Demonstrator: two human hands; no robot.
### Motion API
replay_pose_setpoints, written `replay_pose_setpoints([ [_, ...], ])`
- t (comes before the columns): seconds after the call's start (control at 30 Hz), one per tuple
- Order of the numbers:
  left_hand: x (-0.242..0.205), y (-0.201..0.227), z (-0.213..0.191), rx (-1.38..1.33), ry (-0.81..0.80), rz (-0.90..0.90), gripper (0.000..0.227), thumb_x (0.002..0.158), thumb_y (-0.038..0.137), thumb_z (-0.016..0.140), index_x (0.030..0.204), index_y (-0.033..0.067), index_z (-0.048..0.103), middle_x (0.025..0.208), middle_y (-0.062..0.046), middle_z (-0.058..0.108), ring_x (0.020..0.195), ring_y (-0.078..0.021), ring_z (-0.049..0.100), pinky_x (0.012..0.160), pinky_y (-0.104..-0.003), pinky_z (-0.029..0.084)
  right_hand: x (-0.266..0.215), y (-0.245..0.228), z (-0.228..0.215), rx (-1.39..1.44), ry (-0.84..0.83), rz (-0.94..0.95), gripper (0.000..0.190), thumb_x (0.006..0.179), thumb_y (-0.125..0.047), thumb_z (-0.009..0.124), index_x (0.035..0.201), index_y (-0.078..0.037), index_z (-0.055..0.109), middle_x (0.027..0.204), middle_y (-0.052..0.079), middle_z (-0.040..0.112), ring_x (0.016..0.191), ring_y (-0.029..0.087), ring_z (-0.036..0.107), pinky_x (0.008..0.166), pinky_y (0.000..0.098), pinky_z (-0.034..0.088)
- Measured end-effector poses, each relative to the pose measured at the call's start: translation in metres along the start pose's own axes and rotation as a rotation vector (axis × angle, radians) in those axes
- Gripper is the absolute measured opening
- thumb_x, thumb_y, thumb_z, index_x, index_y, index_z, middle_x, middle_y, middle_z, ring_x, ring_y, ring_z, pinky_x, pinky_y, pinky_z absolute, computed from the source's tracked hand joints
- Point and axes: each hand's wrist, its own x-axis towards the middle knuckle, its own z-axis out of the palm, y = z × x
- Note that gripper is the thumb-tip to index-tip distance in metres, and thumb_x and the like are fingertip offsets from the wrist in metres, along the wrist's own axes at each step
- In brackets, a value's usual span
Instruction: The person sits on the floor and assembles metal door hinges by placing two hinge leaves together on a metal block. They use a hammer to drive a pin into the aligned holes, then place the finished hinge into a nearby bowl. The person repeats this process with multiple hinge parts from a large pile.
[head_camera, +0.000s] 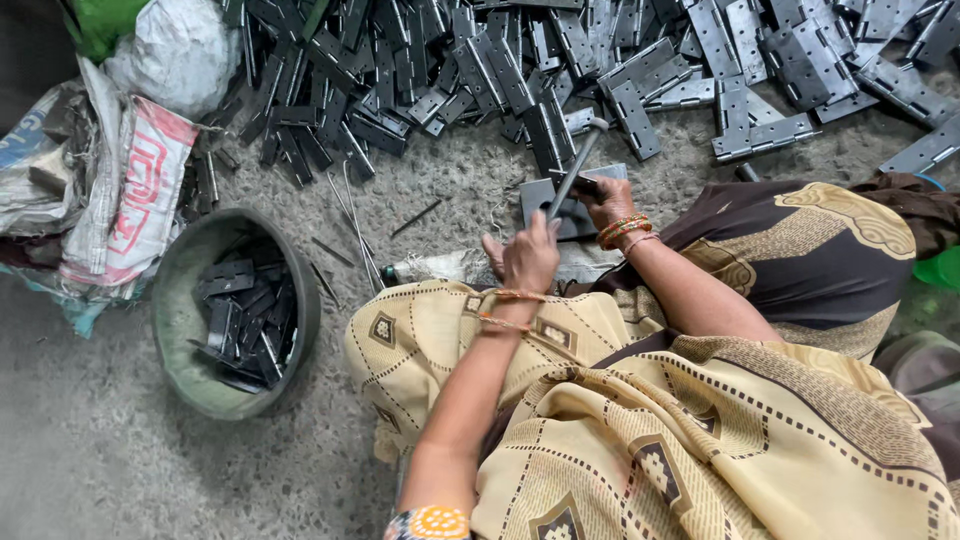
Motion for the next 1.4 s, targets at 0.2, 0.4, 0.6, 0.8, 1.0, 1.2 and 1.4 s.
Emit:
replay_pose_setpoints([
  [0.2,-0.039,-0.063,0.057,0.023,0.149,0.03,0.039,0.108,0.038,0.043,0.088,0.0118,0.064,0.054,-0.001,0.06,0.048,-0.0238,0.061,0.104,-0.068,0.036,-0.021,0.012,-0.003,-0.179,-0.099,0.229,0.01,0.093,-0.014,0.08,0.1,-0.007,0.079,0.088,0.017,0.074,0.068,0.018,0.07,0.064,0.0367,0.053],
  [0.4,-0.031,-0.021,-0.041,-0.738,0.467,0.003,0.044,0.106,0.043,0.047,0.096,0.0031,0.063,0.063,0.0,0.061,0.046,-0.0106,0.055,0.041,-0.026,0.042,-0.003,0.007,-0.011,-0.22,-0.052,0.035,0.015,0.089,-0.008,0.081,0.104,-0.009,0.079,0.091,0.018,0.073,0.074,0.022,0.071,0.067,0.0366,0.055],
  [0.6,-0.018,0.062,-0.243,-1.158,1.19,0.642,0.041,0.104,0.046,0.052,0.105,0.0047,0.05,0.073,-0.008,0.054,0.053,-0.0111,0.05,0.043,-0.027,0.044,0.004,-0.014,-0.013,-0.057,-0.057,0.088,0.017,0.09,-0.002,0.076,0.105,-0.01,0.079,0.09,0.01,0.078,0.077,0.009,0.067,0.069,0.0309,0.056],
  [0.8,0.008,0.054,-0.169,-1.209,1.418,0.855,0.035,0.113,0.04,0.048,0.1,0.0077,0.051,0.069,-0.002,0.048,0.048,-0.01,0.04,0.041,-0.024,0.04,0.004,-0.025,-0.016,-0.05,-0.088,0.097,0.017,0.092,0.0,0.075,0.107,-0.007,0.079,0.089,0.01,0.077,0.075,0.005,0.063,0.068,0.0298,0.055],
  [1.0,-0.006,-0.034,0.054,-0.12,-0.068,-0.07,0.03,0.106,0.031,0.053,0.121,0.0055,0.057,0.059,-0.011,0.06,0.055,-0.0314,0.066,0.064,-0.049,0.056,0.004,-0.015,-0.019,0.051,-0.051,0.179,0.014,0.094,-0.003,0.076,0.107,-0.006,0.079,0.089,0.006,0.079,0.077,0.002,0.064,0.069,0.0288,0.055],
  [1.2,0.0,-0.079,0.056,-0.184,0.156,0.074,0.025,0.105,0.035,0.056,0.098,0.0137,0.067,0.055,-0.004,0.065,0.052,-0.0262,0.068,0.091,-0.075,0.035,0.004,-0.006,-0.01,-0.113,-0.07,0.18,0.014,0.092,-0.009,0.08,0.105,-0.008,0.08,0.089,0.012,0.078,0.07,0.005,0.062,0.064,0.0329,0.052],
  [1.4,0.007,0.003,-0.1,-0.67,0.317,0.045,0.026,0.111,0.027,0.045,0.112,0.0099,0.064,0.062,0.006,0.052,0.042,-0.0029,0.043,0.034,-0.021,0.034,-0.006,0.003,-0.007,-0.097,-0.067,0.104,0.017,0.092,-0.006,0.078,0.108,-0.01,0.079,0.091,0.014,0.077,0.072,0.009,0.065,0.067,0.0323,0.054],
])
